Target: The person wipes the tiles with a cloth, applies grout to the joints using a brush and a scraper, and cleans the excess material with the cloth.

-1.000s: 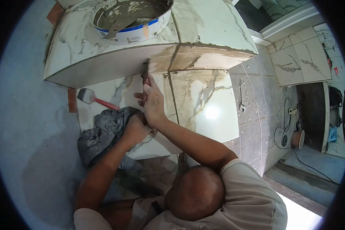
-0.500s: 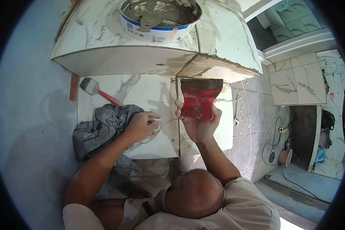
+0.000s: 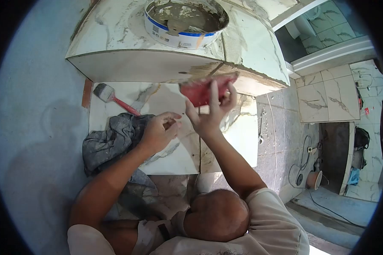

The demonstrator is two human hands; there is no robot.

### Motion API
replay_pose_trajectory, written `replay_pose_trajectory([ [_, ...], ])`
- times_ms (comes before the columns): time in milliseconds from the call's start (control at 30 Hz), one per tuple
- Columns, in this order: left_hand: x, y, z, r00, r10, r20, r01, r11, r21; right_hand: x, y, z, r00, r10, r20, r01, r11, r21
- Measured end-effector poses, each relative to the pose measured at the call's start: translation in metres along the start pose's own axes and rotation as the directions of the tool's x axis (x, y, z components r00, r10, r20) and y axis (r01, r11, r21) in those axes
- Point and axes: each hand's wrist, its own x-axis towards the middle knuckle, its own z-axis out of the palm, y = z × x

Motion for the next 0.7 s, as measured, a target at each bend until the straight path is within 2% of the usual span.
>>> replay_pose_trajectory([
  [33,-0.001,0.002,0.002,0.997,0.042,-0.067,-0.05,0.993,-0.111,0.002,0.003,0.011,0.997,-0.076,-0.033,0.072,0.99,-0.118],
  [67,0.001,0.001,0.002,0.997,0.04,-0.065,-0.047,0.994,-0.103,0.004,0.004,0.019,0.996,-0.055,-0.067,0.047,0.991,-0.124],
  [133,0.004,0.003,0.001,0.961,0.206,-0.184,-0.206,0.978,0.015,0.006,0.0,0.02,0.995,-0.045,-0.094,0.035,0.995,-0.097],
  [167,0.003,0.004,-0.001,0.959,0.208,-0.193,-0.208,0.978,0.021,0.008,-0.002,0.018,0.993,-0.042,-0.11,0.035,0.997,-0.07],
  [233,-0.007,0.03,-0.005,0.793,0.489,-0.364,-0.342,0.851,0.398,0.019,-0.001,-0.005,0.993,-0.112,-0.022,0.11,0.99,-0.088],
  [267,-0.007,0.043,-0.016,0.631,0.709,-0.315,-0.4,0.645,0.651,0.03,0.004,-0.019,0.987,-0.152,0.053,0.155,0.985,-0.069],
  [300,-0.001,0.06,-0.03,0.448,0.873,-0.191,-0.379,0.379,0.844,0.041,0.011,-0.035,0.972,-0.194,0.13,0.202,0.978,-0.048],
  [333,0.004,0.077,-0.041,0.371,0.914,-0.165,-0.355,0.304,0.884,0.055,0.021,-0.051,0.932,-0.291,0.217,0.306,0.951,-0.037],
  [367,0.01,0.098,-0.052,0.292,0.947,-0.134,-0.323,0.23,0.918,0.072,0.029,-0.066,0.873,-0.385,0.301,0.409,0.913,-0.019],
  [433,0.022,0.148,-0.065,0.265,0.964,-0.024,-0.374,0.126,0.919,0.116,0.027,-0.093,0.706,-0.545,0.452,0.594,0.804,0.041],
  [500,0.05,0.165,-0.075,0.329,0.942,0.067,-0.383,0.069,0.921,0.152,0.03,-0.103,0.507,-0.687,0.521,0.754,0.646,0.118],
  [533,0.064,0.171,-0.083,0.321,0.947,0.034,-0.371,0.093,0.924,0.169,0.027,-0.107,0.476,-0.7,0.532,0.767,0.626,0.137],
  [600,0.091,0.173,-0.096,0.32,0.917,0.238,-0.356,-0.116,0.927,0.197,0.021,-0.11,0.235,-0.701,0.673,0.843,0.491,0.218],
  [700,0.126,0.179,-0.094,0.299,0.947,0.119,-0.338,-0.012,0.941,0.223,0.014,-0.101,0.043,-0.669,0.742,0.866,0.396,0.307],
])
